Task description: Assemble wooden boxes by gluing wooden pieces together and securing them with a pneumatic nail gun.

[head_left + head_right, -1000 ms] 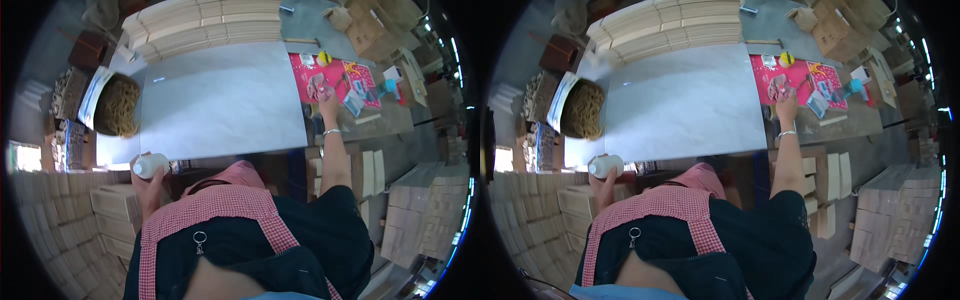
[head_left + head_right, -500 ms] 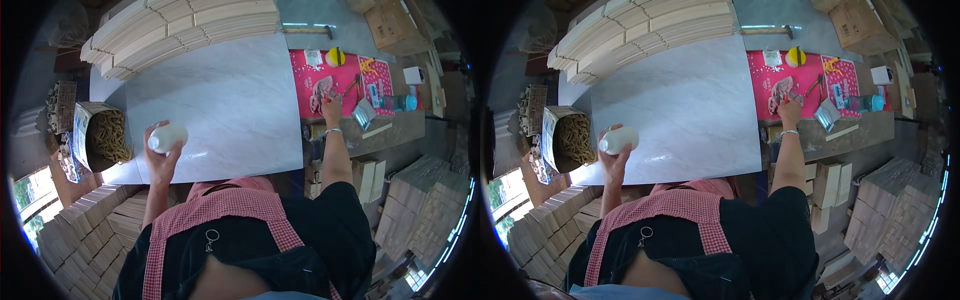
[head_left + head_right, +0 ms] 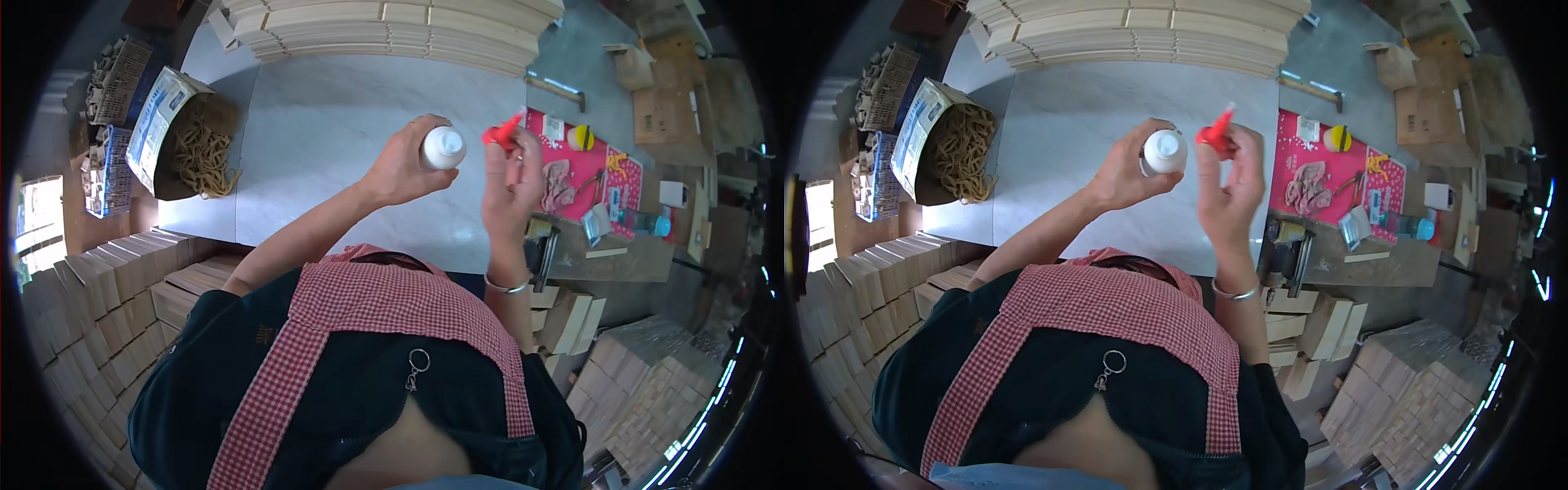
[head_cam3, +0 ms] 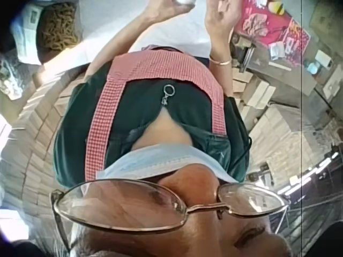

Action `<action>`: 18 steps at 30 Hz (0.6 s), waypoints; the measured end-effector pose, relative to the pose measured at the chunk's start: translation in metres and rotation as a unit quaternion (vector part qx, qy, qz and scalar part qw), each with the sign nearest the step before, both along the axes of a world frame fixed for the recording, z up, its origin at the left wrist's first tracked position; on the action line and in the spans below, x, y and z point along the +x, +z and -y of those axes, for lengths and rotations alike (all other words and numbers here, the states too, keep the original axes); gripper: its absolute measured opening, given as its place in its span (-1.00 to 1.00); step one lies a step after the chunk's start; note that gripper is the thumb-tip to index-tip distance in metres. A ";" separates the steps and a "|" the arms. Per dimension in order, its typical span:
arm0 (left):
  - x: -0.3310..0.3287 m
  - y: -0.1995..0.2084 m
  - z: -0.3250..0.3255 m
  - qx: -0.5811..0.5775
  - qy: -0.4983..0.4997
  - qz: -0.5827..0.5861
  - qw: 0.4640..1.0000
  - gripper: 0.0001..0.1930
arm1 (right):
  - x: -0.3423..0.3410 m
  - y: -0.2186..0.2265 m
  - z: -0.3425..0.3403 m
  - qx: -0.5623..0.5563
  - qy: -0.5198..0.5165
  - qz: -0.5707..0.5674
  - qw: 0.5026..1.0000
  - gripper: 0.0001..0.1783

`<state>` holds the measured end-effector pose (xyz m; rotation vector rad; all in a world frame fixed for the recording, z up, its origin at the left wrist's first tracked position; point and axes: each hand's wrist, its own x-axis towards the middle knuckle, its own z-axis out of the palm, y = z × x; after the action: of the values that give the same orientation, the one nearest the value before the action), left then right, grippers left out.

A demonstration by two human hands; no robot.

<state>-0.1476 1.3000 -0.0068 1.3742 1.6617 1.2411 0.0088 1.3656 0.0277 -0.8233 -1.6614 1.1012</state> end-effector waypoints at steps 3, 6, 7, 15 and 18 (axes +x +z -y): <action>-0.005 0.010 0.007 0.018 -0.003 0.022 1.000 -0.43 | -0.017 0.010 0.013 0.051 0.035 0.003 0.998 -0.67; -0.014 0.017 0.017 0.031 0.012 0.078 0.996 -0.45 | -0.029 0.013 0.024 0.129 0.044 0.101 0.986 -0.66; -0.015 0.018 0.021 0.038 0.025 0.078 0.996 -0.45 | -0.034 0.019 0.029 0.136 0.058 0.100 0.984 -0.66; -0.022 0.015 0.043 0.073 0.055 0.022 0.996 -0.46 | -0.052 0.050 0.060 0.204 0.027 0.186 0.961 -0.64; -0.020 0.015 0.053 0.070 0.120 -0.043 0.989 -0.49 | -0.057 0.041 0.066 0.158 0.014 0.169 0.973 -0.65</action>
<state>-0.1680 1.2472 0.0085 1.3573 1.8735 1.4778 -0.0487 1.2998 0.0685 -0.8092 -2.0728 0.7111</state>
